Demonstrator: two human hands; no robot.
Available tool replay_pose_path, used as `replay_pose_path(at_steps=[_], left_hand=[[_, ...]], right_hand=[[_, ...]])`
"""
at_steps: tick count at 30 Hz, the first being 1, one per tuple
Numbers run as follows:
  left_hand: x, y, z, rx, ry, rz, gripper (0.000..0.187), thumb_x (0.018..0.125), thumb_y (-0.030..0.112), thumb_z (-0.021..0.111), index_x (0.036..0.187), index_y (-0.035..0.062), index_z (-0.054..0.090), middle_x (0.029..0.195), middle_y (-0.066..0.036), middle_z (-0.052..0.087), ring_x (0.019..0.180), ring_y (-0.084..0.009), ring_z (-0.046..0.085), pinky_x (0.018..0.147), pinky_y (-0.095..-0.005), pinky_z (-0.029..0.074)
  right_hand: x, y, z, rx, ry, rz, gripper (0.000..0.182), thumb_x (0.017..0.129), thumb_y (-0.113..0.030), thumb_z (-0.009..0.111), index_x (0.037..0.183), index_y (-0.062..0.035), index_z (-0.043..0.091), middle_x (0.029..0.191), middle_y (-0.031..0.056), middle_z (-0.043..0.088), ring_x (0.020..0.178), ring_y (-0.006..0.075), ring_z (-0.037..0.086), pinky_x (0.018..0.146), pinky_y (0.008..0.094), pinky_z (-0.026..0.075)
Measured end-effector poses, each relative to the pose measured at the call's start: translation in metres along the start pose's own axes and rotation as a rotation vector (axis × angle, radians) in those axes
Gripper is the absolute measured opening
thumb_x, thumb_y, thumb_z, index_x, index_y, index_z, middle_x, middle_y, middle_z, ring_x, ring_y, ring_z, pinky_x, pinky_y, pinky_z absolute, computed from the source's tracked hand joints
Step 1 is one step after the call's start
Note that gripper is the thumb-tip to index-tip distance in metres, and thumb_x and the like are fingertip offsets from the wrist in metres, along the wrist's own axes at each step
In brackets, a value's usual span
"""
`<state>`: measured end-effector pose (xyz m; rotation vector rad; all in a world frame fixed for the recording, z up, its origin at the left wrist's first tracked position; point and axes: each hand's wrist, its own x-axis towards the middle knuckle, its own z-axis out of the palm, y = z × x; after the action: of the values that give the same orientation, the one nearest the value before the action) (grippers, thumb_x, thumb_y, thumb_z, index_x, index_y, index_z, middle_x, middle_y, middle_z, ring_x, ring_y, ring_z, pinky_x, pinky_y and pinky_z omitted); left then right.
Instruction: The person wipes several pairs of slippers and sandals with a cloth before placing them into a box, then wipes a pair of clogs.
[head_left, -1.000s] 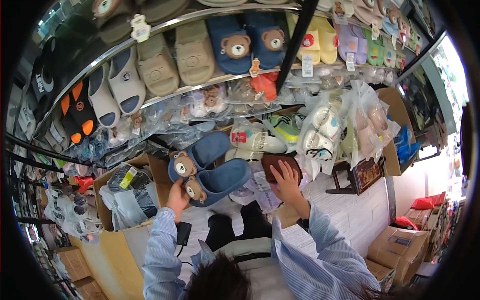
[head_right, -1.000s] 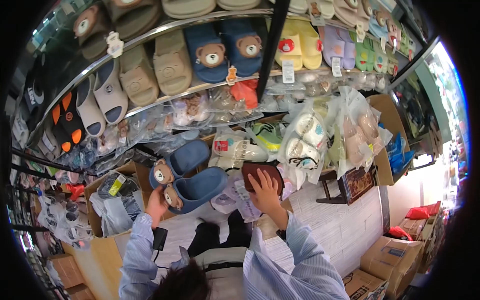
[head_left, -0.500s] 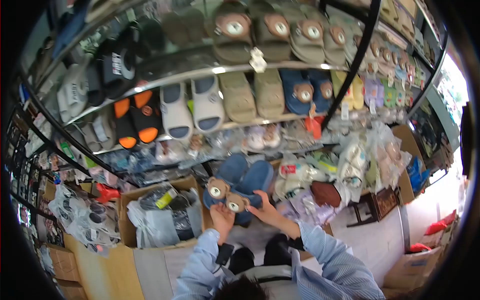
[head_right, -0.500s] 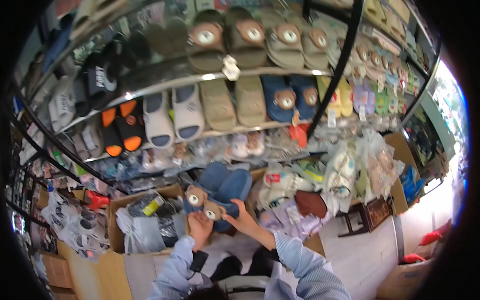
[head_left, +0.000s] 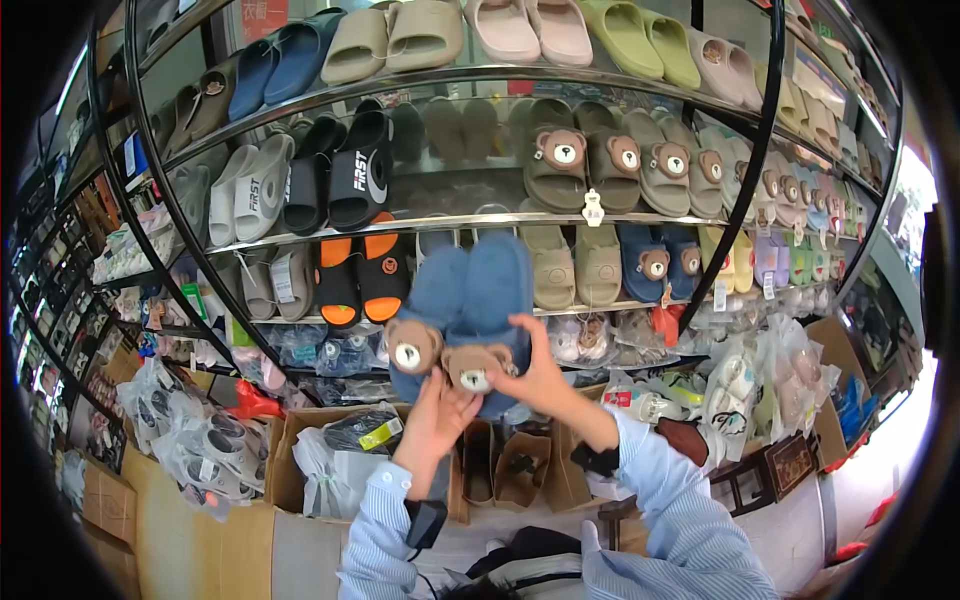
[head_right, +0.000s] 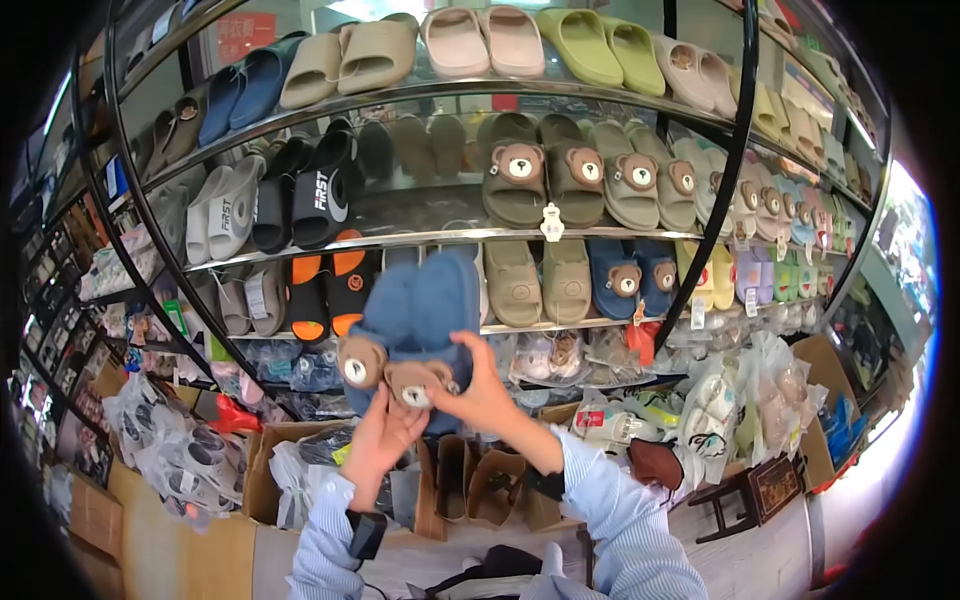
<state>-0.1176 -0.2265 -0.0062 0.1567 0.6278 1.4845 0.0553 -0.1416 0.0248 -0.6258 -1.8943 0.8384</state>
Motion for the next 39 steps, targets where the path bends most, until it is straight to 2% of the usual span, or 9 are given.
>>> replay_pose_path(at_steps=[14, 22, 23, 28, 32, 34, 35, 38, 39], left_hand=[[0.096, 0.108, 0.139, -0.081, -0.229, 0.158, 0.044, 0.093, 0.041, 0.053, 0.119, 0.0048, 0.049, 0.124, -0.012, 0.054, 0.118, -0.025, 0.05, 0.096, -0.0393, 0.044], [0.163, 0.14, 0.165, -0.195, -0.135, 0.073, 0.057, 0.093, 0.046, 0.05, 0.127, 0.0011, 0.041, 0.128, -0.014, 0.051, 0.12, -0.0278, 0.049, 0.097, -0.0413, 0.044], [0.167, 0.136, 0.165, -0.126, -0.166, 0.144, 0.071, 0.095, 0.048, 0.046, 0.137, -0.0059, 0.026, 0.14, -0.019, 0.038, 0.13, -0.0278, 0.039, 0.102, -0.0394, 0.041], [0.181, 0.143, 0.158, -0.136, -0.135, 0.129, 0.049, 0.097, 0.035, 0.048, 0.13, 0.0002, 0.036, 0.136, -0.02, 0.042, 0.123, -0.0356, 0.045, 0.102, -0.0472, 0.041], [0.173, 0.148, 0.166, 0.307, -0.088, 0.136, 0.037, 0.096, 0.017, 0.048, 0.125, -0.002, 0.035, 0.127, -0.024, 0.048, 0.108, -0.0344, 0.056, 0.087, -0.0419, 0.051], [0.171, 0.147, 0.167, 0.95, 0.204, 0.282, 0.039, 0.093, 0.021, 0.053, 0.117, -0.0044, 0.037, 0.102, -0.02, 0.061, 0.077, -0.0217, 0.062, 0.059, -0.0308, 0.052], [0.169, 0.146, 0.168, 1.154, 0.28, 0.388, 0.041, 0.088, 0.023, 0.058, 0.11, -0.0047, 0.037, 0.079, -0.012, 0.063, 0.056, -0.0123, 0.055, 0.042, -0.0259, 0.04], [0.182, 0.153, 0.152, 1.517, 0.286, 0.576, 0.045, 0.086, 0.022, 0.058, 0.112, -0.0087, 0.035, 0.083, -0.024, 0.064, 0.058, -0.0237, 0.064, 0.054, -0.0313, 0.049], [0.183, 0.151, 0.148, 1.551, 0.342, 0.675, 0.037, 0.085, 0.025, 0.059, 0.101, -0.0071, 0.05, 0.083, -0.024, 0.064, 0.067, -0.0277, 0.066, 0.059, -0.0347, 0.05]], right_hand=[[0.207, -0.002, -0.041, 0.159, 0.123, -0.118, 0.077, 0.076, -0.023, 0.074, 0.139, -0.0072, 0.033, 0.138, 0.0136, 0.035, 0.13, 0.0245, 0.032, 0.108, 0.0356, 0.025], [0.275, 0.041, -0.036, 0.043, 0.241, -0.104, 0.074, 0.079, -0.033, 0.069, 0.14, -0.012, 0.034, 0.134, 0.0245, 0.035, 0.124, 0.0372, 0.035, 0.105, 0.0418, 0.03], [0.281, 0.052, -0.033, 0.01, 0.241, -0.127, 0.071, 0.081, -0.033, 0.066, 0.14, -0.0118, 0.034, 0.134, 0.0251, 0.034, 0.125, 0.038, 0.035, 0.106, 0.0417, 0.029], [0.282, 0.072, -0.018, -0.061, 0.263, -0.192, 0.059, 0.09, -0.032, 0.054, 0.141, -0.0111, 0.032, 0.136, 0.0242, 0.033, 0.125, 0.0405, 0.037, 0.105, 0.0418, 0.029], [0.277, 0.072, -0.019, -0.181, 0.31, -0.343, 0.054, 0.093, -0.027, 0.049, 0.141, -0.0107, 0.032, 0.137, 0.021, 0.035, 0.123, 0.0378, 0.04, 0.101, 0.0427, 0.032], [0.273, 0.069, -0.016, -0.162, 0.38, -0.364, 0.051, 0.094, -0.022, 0.048, 0.141, -0.0103, 0.032, 0.136, 0.0186, 0.038, 0.124, 0.0354, 0.041, 0.099, 0.0441, 0.034], [0.27, 0.068, -0.016, -0.172, 0.404, -0.353, 0.05, 0.093, -0.019, 0.049, 0.141, -0.0114, 0.033, 0.134, 0.0181, 0.04, 0.121, 0.035, 0.043, 0.096, 0.0457, 0.035], [0.263, 0.062, -0.023, -0.41, 0.422, -0.451, 0.048, 0.093, -0.016, 0.05, 0.139, -0.0123, 0.037, 0.133, 0.0181, 0.042, 0.118, 0.0348, 0.046, 0.094, 0.0464, 0.037], [0.258, 0.055, -0.025, -0.484, 0.372, -0.41, 0.046, 0.091, -0.014, 0.051, 0.136, -0.0128, 0.041, 0.133, 0.0201, 0.042, 0.116, 0.0358, 0.047, 0.093, 0.0469, 0.038]])
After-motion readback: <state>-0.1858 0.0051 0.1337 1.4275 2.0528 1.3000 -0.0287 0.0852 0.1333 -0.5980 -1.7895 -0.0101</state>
